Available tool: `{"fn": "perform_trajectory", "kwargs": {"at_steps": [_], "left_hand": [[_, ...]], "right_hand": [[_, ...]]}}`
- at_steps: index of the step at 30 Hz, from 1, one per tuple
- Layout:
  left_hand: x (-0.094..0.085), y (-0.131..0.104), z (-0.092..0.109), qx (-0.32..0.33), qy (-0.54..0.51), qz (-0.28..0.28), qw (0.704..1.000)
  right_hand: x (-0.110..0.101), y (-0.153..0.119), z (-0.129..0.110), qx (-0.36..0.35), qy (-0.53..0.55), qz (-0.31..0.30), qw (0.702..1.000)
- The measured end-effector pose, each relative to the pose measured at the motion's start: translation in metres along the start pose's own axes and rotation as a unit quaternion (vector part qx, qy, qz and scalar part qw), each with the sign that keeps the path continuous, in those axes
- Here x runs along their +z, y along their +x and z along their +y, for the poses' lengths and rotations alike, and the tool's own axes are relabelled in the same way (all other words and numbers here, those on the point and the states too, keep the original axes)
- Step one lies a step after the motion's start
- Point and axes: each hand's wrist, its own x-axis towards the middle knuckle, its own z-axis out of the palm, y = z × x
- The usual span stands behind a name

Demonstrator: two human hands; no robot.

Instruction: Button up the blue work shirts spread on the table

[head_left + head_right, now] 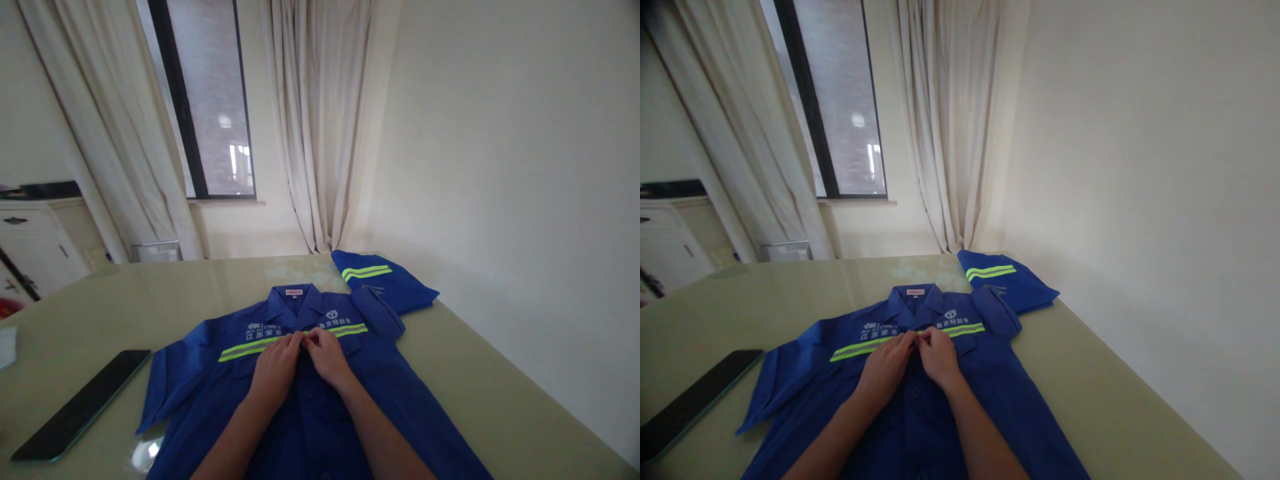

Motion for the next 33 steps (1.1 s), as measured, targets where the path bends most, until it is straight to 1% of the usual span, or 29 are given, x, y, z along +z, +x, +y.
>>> {"fn": "perform_trajectory", "kwargs": {"at_steps": [1, 3, 7, 10, 12, 13, 15, 18, 22, 24, 26, 28, 30, 32, 33], "left_hand": [[0.000, 0.000, 0.002, 0.012, 0.028, 0.004, 1.000], [0.000, 0.000, 0.003, 0.018, 0.046, 0.013, 0.999], [0.004, 0.001, -0.003, -0.008, 0.003, 0.028, 1.000], [0.008, 0.000, -0.012, -0.028, -0.027, 0.059, 0.998], [0.011, -0.003, -0.015, -0.047, -0.022, 0.084, 0.995], [0.012, -0.005, -0.015, -0.048, -0.010, 0.088, 0.995], [0.012, -0.011, -0.013, -0.029, 0.023, 0.073, 0.997], [0.012, -0.024, -0.008, -0.004, 0.072, 0.034, 0.997], [0.013, -0.041, -0.005, -0.005, 0.098, 0.026, 0.995], [0.013, -0.044, -0.007, 0.002, 0.106, 0.022, 0.994], [0.012, -0.040, -0.009, 0.004, 0.114, 0.009, 0.993], [0.011, -0.032, -0.012, 0.000, 0.120, -0.009, 0.993], [0.009, -0.021, -0.013, -0.005, 0.121, -0.025, 0.992], [0.009, -0.011, -0.014, -0.007, 0.115, -0.036, 0.993], [0.009, -0.006, -0.014, -0.006, 0.111, -0.040, 0.993]], "right_hand": [[-0.001, 0.002, 0.000, 0.000, 0.007, -0.004, 1.000], [-0.004, 0.004, -0.002, -0.005, 0.012, -0.003, 1.000], [-0.007, 0.000, -0.005, -0.028, 0.011, 0.031, 0.999], [-0.004, -0.010, -0.007, -0.095, -0.023, 0.051, 0.994], [0.000, -0.017, -0.008, -0.137, -0.070, 0.043, 0.987], [0.001, -0.020, -0.009, -0.145, -0.095, 0.037, 0.984], [0.004, -0.025, -0.014, -0.129, -0.142, 0.034, 0.981], [0.007, -0.029, -0.027, -0.095, -0.215, 0.041, 0.971], [0.012, -0.030, -0.041, -0.040, -0.293, 0.027, 0.955], [0.016, -0.030, -0.040, -0.042, -0.300, 0.042, 0.952], [0.019, -0.030, -0.035, -0.073, -0.294, 0.058, 0.951], [0.020, -0.030, -0.028, -0.102, -0.287, 0.057, 0.951], [0.019, -0.029, -0.025, -0.104, -0.277, 0.059, 0.953], [0.016, -0.027, -0.025, -0.105, -0.260, 0.087, 0.956], [0.015, -0.025, -0.026, -0.118, -0.252, 0.106, 0.955]]}}
